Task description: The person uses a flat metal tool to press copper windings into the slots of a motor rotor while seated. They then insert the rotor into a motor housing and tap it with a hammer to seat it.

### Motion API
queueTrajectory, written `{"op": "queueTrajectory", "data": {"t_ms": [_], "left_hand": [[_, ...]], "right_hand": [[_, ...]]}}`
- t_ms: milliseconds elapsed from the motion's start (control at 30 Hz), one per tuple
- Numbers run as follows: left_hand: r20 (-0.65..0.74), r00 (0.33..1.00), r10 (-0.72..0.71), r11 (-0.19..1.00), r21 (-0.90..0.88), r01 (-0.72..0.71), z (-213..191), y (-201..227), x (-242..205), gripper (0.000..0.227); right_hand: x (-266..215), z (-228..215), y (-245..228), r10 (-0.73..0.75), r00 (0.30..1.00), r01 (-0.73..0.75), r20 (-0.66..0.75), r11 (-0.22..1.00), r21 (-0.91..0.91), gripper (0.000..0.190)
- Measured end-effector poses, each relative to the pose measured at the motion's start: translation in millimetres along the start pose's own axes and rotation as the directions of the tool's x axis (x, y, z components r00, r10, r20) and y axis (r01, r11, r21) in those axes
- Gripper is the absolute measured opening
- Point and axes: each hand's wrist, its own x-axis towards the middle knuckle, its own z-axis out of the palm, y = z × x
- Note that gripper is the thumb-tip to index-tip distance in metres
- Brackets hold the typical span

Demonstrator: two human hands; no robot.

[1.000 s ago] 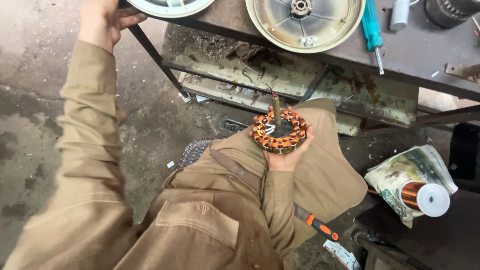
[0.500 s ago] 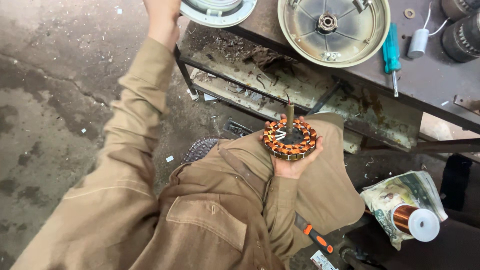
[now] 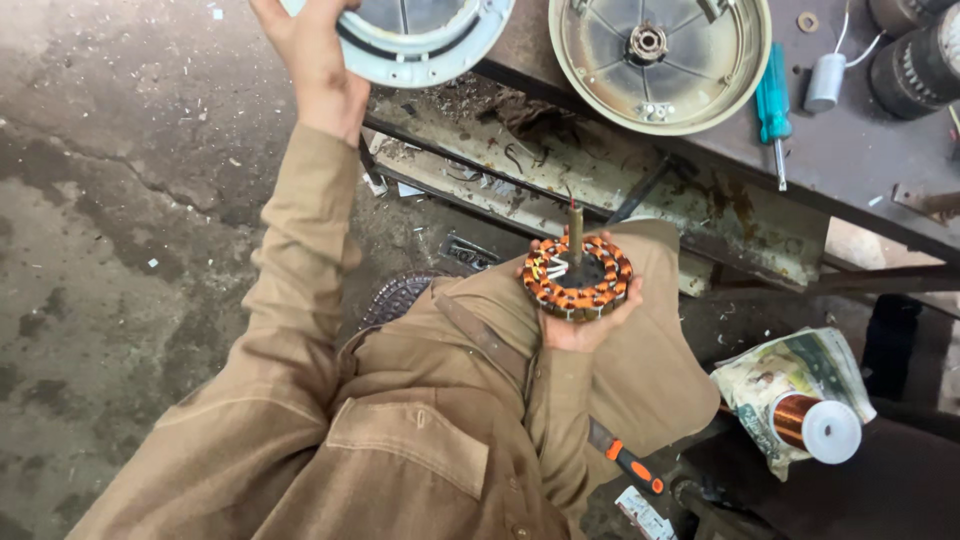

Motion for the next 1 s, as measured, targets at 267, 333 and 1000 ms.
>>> {"op": "queueTrajectory", "data": {"t_ms": [267,333,1000], "left_hand": [[0.268,0.948,0.171,0.925,0.288,-0.248,45,72,-86,0.089],[0.348,0.925,0.151,0.924,0.283,-0.257,56,79,-103,0.081],[0.611,0.786,0.094,0.856,0.354,-0.377,102,106,-160,0.074]], "right_hand": [[-28,104,-29,-0.175,0.947,0.212,0.27,0.971,-0.113,0.083],[-34,132,-35,-0.205,0.93,0.267,0.305,0.948,-0.175,0.081],[-68,191,-30,-0.569,0.77,0.622,0.291,0.565,-0.542,0.086]]}}
